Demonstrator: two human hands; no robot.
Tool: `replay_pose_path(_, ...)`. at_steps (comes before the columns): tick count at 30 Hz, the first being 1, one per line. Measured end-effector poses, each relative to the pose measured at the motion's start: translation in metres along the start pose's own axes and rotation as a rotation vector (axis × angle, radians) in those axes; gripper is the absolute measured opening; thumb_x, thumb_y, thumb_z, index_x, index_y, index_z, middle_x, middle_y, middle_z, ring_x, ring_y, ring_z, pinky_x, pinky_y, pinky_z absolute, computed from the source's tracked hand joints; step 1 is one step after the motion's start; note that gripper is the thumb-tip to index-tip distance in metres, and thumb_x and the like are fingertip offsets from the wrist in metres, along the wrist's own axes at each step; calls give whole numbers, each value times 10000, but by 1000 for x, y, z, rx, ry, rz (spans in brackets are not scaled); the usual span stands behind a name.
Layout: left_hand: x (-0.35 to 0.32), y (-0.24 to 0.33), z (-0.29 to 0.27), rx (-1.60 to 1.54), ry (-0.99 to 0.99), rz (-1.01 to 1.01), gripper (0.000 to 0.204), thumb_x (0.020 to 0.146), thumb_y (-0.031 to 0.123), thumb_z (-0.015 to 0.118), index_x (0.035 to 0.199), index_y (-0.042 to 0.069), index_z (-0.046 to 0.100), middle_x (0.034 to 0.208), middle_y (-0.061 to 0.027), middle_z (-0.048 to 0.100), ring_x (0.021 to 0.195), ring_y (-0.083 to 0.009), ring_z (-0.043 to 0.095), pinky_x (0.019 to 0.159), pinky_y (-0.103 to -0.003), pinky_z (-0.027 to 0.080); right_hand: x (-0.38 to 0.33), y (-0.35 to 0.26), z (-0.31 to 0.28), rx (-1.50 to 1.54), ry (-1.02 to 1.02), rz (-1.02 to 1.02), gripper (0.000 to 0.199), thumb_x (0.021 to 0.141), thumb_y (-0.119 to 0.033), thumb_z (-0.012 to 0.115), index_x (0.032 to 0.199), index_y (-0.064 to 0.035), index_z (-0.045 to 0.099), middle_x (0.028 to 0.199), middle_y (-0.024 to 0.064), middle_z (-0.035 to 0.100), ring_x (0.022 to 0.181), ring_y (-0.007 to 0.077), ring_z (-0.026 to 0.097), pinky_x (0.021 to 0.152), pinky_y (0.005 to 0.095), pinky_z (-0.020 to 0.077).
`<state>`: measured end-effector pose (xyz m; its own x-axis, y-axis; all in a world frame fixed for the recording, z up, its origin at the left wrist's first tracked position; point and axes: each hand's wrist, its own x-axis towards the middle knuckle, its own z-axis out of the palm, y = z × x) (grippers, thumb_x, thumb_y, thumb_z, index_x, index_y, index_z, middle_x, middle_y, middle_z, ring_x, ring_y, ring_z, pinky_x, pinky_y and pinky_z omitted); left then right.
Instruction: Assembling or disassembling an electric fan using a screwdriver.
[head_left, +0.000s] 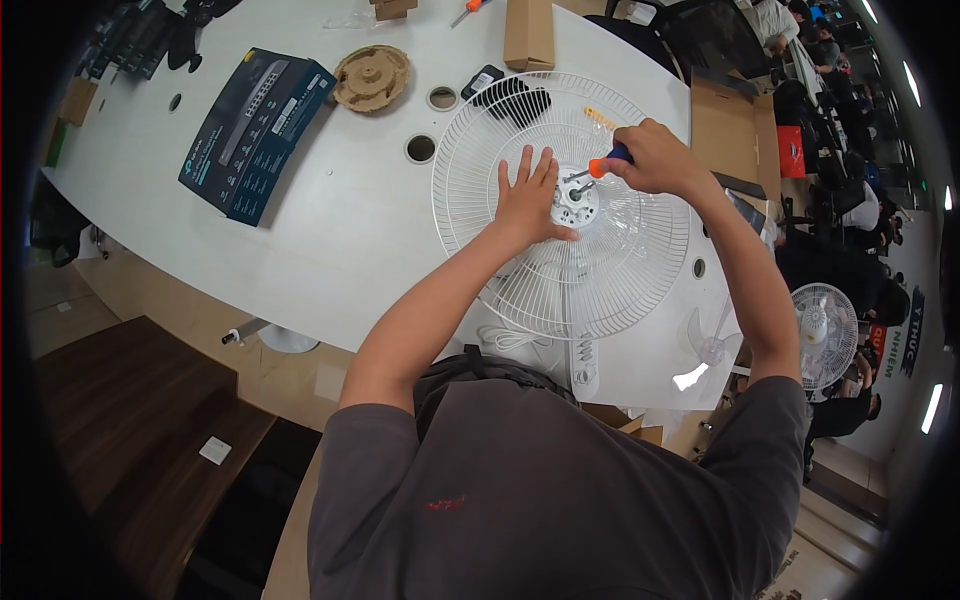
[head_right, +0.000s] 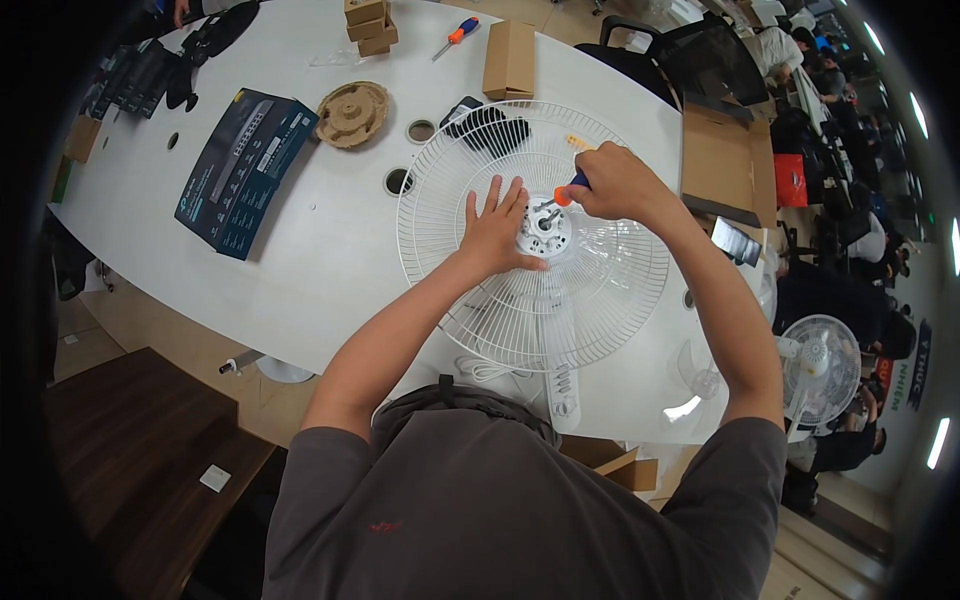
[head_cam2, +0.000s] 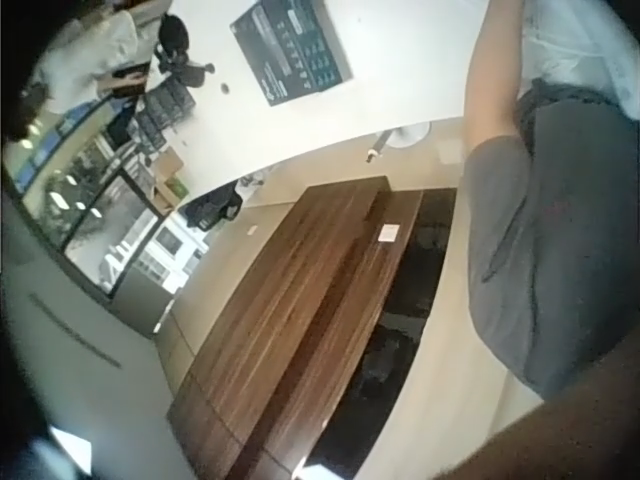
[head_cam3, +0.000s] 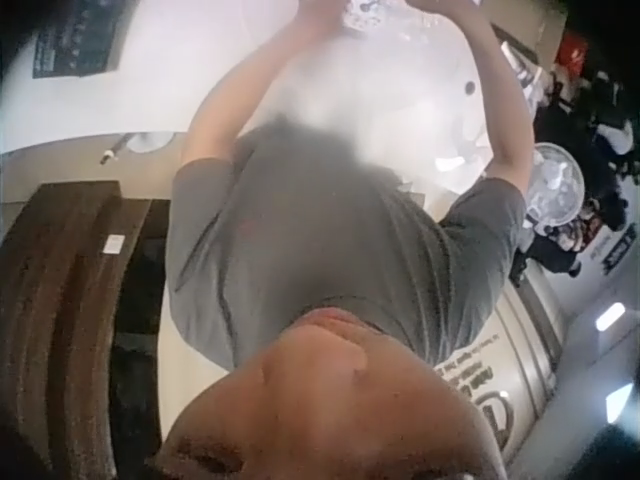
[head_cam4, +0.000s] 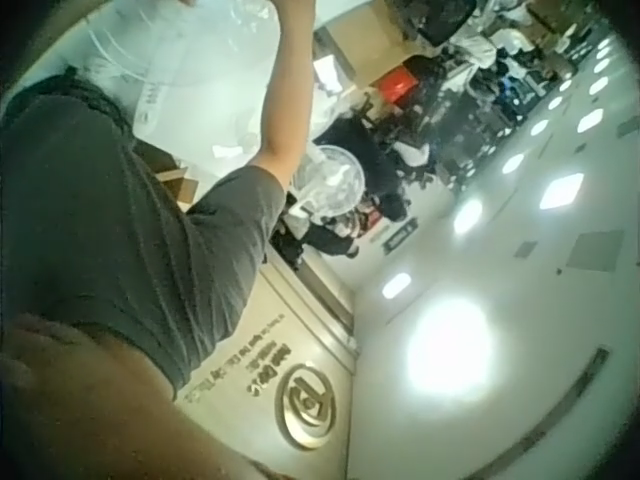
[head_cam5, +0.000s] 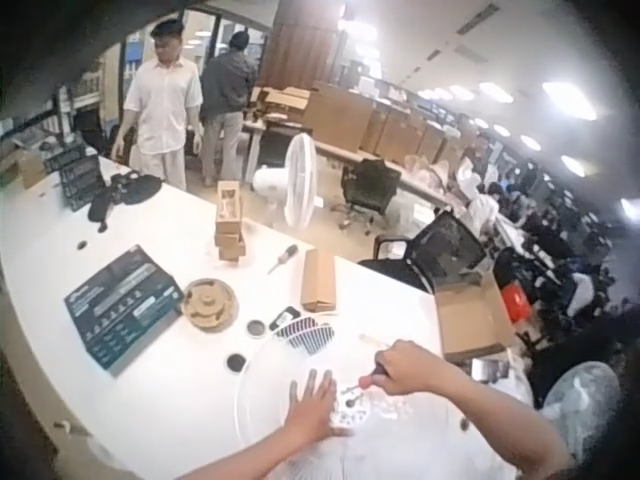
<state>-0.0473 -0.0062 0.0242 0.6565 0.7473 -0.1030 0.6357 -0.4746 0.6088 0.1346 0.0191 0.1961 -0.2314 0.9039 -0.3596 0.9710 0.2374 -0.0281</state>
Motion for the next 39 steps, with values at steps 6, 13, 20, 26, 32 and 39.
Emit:
replay_pose_path(6, 1, -2, 4, 51, -2, -10, 1367, 531, 732, 815, 1536, -14, 267, 1654, -166, 140, 1537, -369, 6, 1170, -646, 12, 0, -7, 4, -19, 33, 82, 421, 829, -375, 750, 874, 40, 703, 740, 212, 664, 772, 366, 636, 715, 442, 512)
replay_pose_path(13, 5, -4, 6, 65, -2, 5, 1392, 521, 757, 803, 1546, -6, 252, 1656, -165, 137, 1538, -365, -2, 1173, -637, -8, -45, -1, 3, 166, 287, 202, 397, 851, -375, 735, 1013, -13, 713, 839, 201, 709, 790, 337, 686, 749, 397, 543)
replay_pose_path(20, 2, -4, 1, 34, -26, -12, 1401, 519, 725, 832, 1548, -16, 236, 1654, -166, 143, 1536, -368, -7, 1183, -624, -19, -189, 48, 76, 810, 807, 649, 382, 926, -325, 705, 1128, -2, 676, 837, 71, 678, 642, 121, 590, 561, 268, 482)
replay_pose_path(26, 5, -5, 0, 66, -61, -27, 1416, 512, 753, 822, 1553, -3, 231, 1657, -164, 128, 1537, -362, -20, 1182, -626, -11, -284, 42, 288, 1424, 941, 1314, 417, 940, -404, 678, 1102, -21, 659, 807, 37, 652, 642, 80, 509, 492, 255, 437)
replay_pose_path(32, 7, -10, 2, 79, -72, -32, 1409, 523, 765, 812, 1557, 7, 227, 1662, -156, 105, 1537, -361, -34, 1178, -631, -6, -300, -6, 403, 1428, 908, 1536, 400, 941, -383, 679, 1134, -37, 622, 864, 29, 637, 701, 97, 518, 569, 281, 458)
replay_pose_path(39, 7, -11, 0, 77, -87, -56, 1444, 497, 795, 801, 1565, 17, 219, 1664, -160, 103, 1538, -365, -7, 1173, -627, 2, -282, -16, 435, 940, 910, 1482, 423, 890, -331, 738, 1117, 3, 614, 933, 76, 642, 819, 196, 595, 773, 335, 494)
